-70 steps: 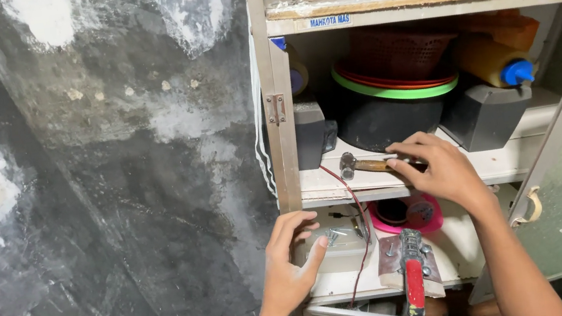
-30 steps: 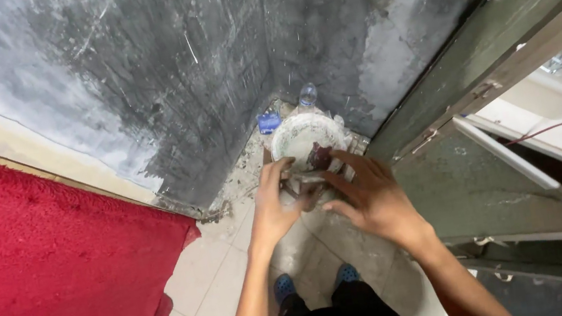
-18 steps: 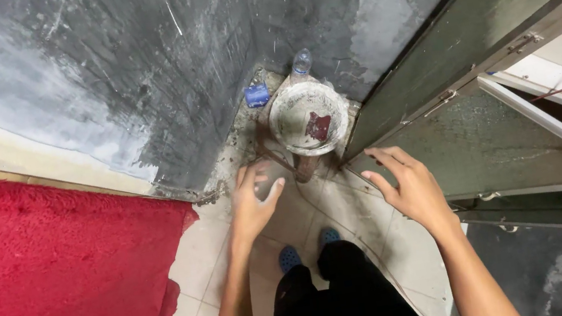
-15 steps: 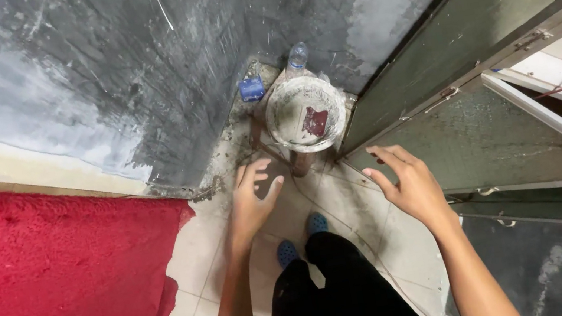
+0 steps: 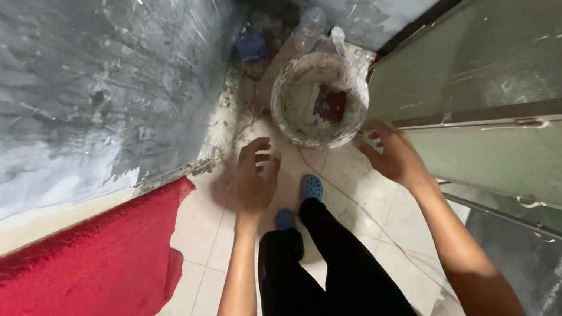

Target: The person scoops putty from a bucket with a putty knife and applies it onto a wall.

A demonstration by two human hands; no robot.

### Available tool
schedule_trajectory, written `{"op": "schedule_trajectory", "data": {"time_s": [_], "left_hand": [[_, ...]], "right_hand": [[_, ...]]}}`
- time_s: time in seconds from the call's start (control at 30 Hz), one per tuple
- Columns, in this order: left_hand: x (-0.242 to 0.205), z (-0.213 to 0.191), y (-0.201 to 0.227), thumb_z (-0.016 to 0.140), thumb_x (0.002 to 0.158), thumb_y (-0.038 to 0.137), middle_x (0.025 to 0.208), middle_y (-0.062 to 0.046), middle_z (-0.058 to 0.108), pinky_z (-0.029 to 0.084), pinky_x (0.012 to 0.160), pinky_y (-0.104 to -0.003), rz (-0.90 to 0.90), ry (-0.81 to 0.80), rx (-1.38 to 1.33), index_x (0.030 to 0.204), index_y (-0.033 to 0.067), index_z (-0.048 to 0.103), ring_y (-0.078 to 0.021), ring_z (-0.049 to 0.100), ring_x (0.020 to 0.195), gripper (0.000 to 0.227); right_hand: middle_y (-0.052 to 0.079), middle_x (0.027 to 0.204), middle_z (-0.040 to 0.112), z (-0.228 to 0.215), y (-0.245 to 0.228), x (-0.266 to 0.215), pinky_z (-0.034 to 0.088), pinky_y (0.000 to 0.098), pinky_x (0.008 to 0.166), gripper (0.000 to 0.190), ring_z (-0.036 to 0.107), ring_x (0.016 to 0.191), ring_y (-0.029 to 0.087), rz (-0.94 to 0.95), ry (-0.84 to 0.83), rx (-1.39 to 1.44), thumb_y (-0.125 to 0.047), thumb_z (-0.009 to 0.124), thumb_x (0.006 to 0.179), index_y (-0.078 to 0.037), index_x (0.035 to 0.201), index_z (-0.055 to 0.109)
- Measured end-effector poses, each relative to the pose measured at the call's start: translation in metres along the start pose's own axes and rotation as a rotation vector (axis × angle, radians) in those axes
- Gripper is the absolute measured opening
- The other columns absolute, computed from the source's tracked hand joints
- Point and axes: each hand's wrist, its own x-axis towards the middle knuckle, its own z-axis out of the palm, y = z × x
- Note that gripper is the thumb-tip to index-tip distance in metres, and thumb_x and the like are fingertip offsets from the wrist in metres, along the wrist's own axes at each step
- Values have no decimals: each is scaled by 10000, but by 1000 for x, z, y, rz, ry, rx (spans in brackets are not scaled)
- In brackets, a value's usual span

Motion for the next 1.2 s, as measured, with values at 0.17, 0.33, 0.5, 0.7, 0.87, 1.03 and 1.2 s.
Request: {"op": "schedule_trajectory", "data": {"time_s": [0.17, 0.33, 0.5, 0.7, 0.87, 1.03, 1.2], "left_hand": [[49, 26, -61, 672, 981, 101, 1160, -98, 700, 585, 726, -312, -111, -26, -36, 1305, 73, 612, -197, 720, 929, 331], [106, 53, -118, 677, 981, 132, 1166, -117, 667, 567, 730, -342, -121, -86, 52, 1334, 69, 583, -214, 704, 928, 371], [156, 80, -174, 672, 1001, 219, 1232, -160, 633, 557, 878, -397, 45, -175, 20, 1390, 55, 566, -264, 640, 1111, 436], [183, 132, -211, 668, 1008, 325, 1278, -276, 577, 501, 972, -483, 14, -221, 96, 1422, -20, 517, -441, 576, 1184, 559], [190, 158, -217, 565, 1090, 236, 1262, -251, 654, 518, 985, -476, 11, -124, -32, 1353, 22, 544, -441, 630, 1187, 340], [190, 163, -213, 561, 1089, 198, 1203, -252, 666, 529, 932, -476, 12, -83, -22, 1334, 32, 540, -448, 643, 1133, 297], [188, 163, -215, 562, 1083, 210, 1231, -261, 661, 535, 936, -485, -8, -109, 5, 1353, 26, 526, -454, 635, 1158, 328]], "right_hand": [[250, 1169, 701, 71, 57, 68, 576, 438, 888, 556, 725, 1005, 350, 161, -9, 35, -307, 739, 909, 3, 1348, 594], [342, 1203, 665, 136, 103, 126, 505, 518, 987, 538, 626, 1134, 512, 230, 6, -77, -246, 729, 950, 37, 1381, 577], [447, 1240, 567, 191, 137, 162, 482, 544, 975, 815, 597, 1088, 578, 246, 54, -251, -256, 787, 920, 202, 1420, 335], [441, 1196, 555, 224, 154, 176, 475, 540, 937, 906, 581, 1080, 561, 307, 179, -304, -241, 868, 867, 144, 1429, 271], [322, 1089, 656, 228, 156, 189, 574, 447, 810, 550, 703, 921, 407, 358, 257, -186, -203, 868, 859, 100, 1198, 558], [211, 915, 752, 236, 130, 194, 588, 429, 724, 292, 763, 794, 303, 230, 262, 90, -60, 695, 955, 43, 1225, 651], [249, 1015, 750, 231, 120, 197, 616, 431, 831, 439, 759, 810, 320, 253, -3, -216, 58, 551, 1041, -77, 1449, 641]]}}
